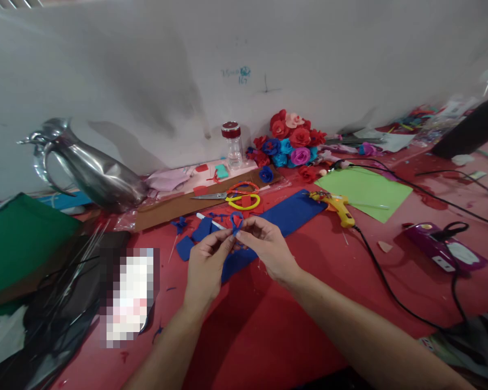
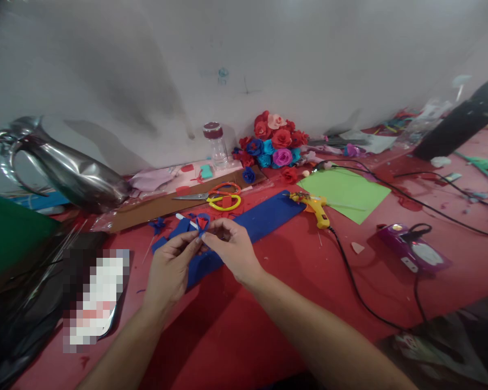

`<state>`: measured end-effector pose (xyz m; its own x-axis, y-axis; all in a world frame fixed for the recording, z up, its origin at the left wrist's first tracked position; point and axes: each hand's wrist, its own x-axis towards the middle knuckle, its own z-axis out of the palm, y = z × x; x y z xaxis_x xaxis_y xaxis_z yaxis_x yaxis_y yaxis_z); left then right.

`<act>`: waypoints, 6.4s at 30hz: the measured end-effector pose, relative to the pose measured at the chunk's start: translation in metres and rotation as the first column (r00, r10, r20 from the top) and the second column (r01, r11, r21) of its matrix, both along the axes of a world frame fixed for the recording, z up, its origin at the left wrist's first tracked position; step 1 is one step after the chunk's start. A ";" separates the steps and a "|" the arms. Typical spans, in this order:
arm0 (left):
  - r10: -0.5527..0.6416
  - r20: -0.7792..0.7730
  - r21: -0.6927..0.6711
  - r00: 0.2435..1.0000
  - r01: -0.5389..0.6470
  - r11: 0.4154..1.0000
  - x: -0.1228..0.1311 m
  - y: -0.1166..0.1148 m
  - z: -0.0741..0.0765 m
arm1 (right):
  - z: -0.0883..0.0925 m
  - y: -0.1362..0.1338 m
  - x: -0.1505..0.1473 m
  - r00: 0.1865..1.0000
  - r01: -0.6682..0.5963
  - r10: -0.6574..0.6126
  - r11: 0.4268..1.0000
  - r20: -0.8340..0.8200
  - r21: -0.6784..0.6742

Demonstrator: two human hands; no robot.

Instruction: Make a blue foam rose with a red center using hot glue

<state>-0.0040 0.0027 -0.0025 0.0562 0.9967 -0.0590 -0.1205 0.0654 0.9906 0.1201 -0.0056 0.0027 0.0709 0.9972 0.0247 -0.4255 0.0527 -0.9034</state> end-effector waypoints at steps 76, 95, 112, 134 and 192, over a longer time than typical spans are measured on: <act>-0.041 0.124 0.008 0.991 0.040 0.999 0.002 0.000 0.005 | 0.019 -0.006 0.009 0.987 0.099 -0.103 0.994 0.122 0.045; -0.088 0.028 0.039 0.996 0.087 0.995 -0.001 0.000 0.004 | 0.026 -0.006 0.019 0.977 0.003 -0.016 0.998 0.213 0.058; -0.099 0.022 0.009 0.995 0.099 0.995 -0.001 0.001 0.004 | 0.026 -0.004 0.026 0.945 0.053 -0.076 0.995 0.317 0.079; -0.020 0.119 -0.034 0.993 0.024 0.999 -0.001 0.003 0.007 | 0.024 -0.006 0.021 0.892 0.023 -0.069 0.994 0.446 0.108; -0.040 0.297 -0.048 0.954 0.056 0.997 0.010 -0.006 0.007 | 0.008 -0.013 -0.006 0.944 0.111 -0.143 0.986 0.297 0.121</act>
<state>0.0063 -0.0029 0.0044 0.1271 0.9880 -0.0874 -0.4025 0.1319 0.9058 0.1140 -0.0187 0.0111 0.1699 0.9715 0.1652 -0.1160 0.1862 -0.9756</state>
